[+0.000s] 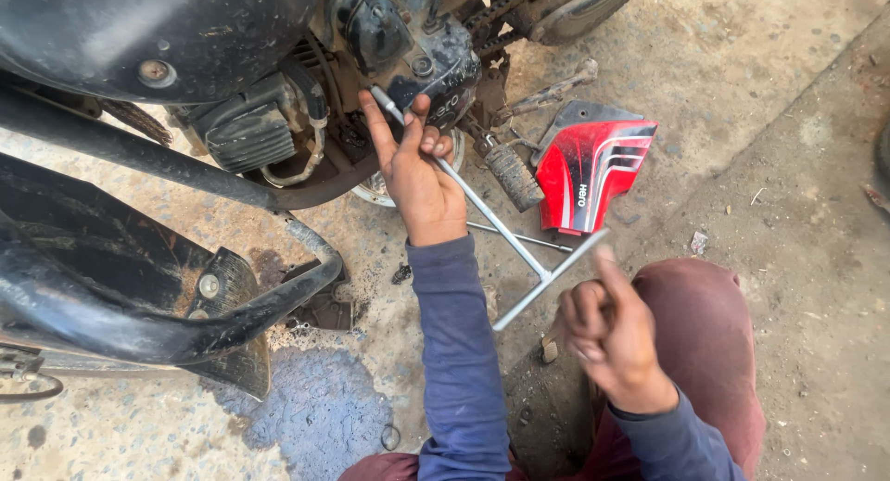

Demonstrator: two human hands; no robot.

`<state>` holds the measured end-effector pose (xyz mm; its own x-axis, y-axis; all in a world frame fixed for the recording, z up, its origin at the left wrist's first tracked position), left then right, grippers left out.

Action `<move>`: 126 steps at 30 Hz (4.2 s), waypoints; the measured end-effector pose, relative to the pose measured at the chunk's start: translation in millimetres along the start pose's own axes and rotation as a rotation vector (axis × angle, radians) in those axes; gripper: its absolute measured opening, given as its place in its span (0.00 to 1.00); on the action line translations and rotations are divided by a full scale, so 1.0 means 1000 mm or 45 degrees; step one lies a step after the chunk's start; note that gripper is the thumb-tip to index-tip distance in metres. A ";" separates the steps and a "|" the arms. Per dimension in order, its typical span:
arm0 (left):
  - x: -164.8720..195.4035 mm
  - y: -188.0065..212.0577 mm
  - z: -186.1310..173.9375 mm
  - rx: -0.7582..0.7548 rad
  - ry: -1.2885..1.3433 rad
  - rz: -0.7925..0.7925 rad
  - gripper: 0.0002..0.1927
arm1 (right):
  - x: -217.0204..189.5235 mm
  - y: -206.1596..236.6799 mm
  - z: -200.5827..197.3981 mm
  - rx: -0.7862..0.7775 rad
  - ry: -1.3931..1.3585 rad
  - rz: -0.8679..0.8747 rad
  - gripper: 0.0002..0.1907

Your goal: The person removes a motorcycle engine cover using a T-handle wrench, then reinstalls it and tightens the bolts. The person works on the engine area of a red motorcycle, handling the cover and bolts with both hands.

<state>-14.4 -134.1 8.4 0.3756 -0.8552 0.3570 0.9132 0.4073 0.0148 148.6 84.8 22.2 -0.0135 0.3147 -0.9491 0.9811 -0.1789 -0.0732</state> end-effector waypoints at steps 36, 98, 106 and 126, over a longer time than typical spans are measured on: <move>0.001 0.002 0.001 0.091 -0.036 -0.047 0.36 | -0.041 0.003 0.016 0.055 0.516 -0.888 0.19; 0.002 0.001 0.009 0.087 -0.005 0.007 0.37 | -0.099 -0.033 0.035 -0.071 2.028 -1.899 0.25; 0.013 0.028 0.011 0.183 -0.364 -0.038 0.34 | -0.059 -0.054 0.043 -0.436 0.774 -0.843 0.23; 0.004 0.165 0.063 -0.223 -1.046 0.886 0.18 | -0.015 -0.078 0.056 -1.079 0.255 -0.570 0.25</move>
<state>128.0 -50.1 70.8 0.6578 0.0464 0.7518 0.5760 0.6121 -0.5418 61.9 42.0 25.2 -0.4619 0.3567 -0.8120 0.7079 0.6998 -0.0953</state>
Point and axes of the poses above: each hand's wrist, its own y-axis away from the middle knuckle, its own z-axis out of the palm, x = y × z, the point moved 3 cm from there along -y, towards the middle knuckle, and after that the axes turned 4 degrees about -y, right-handed, at the moved point
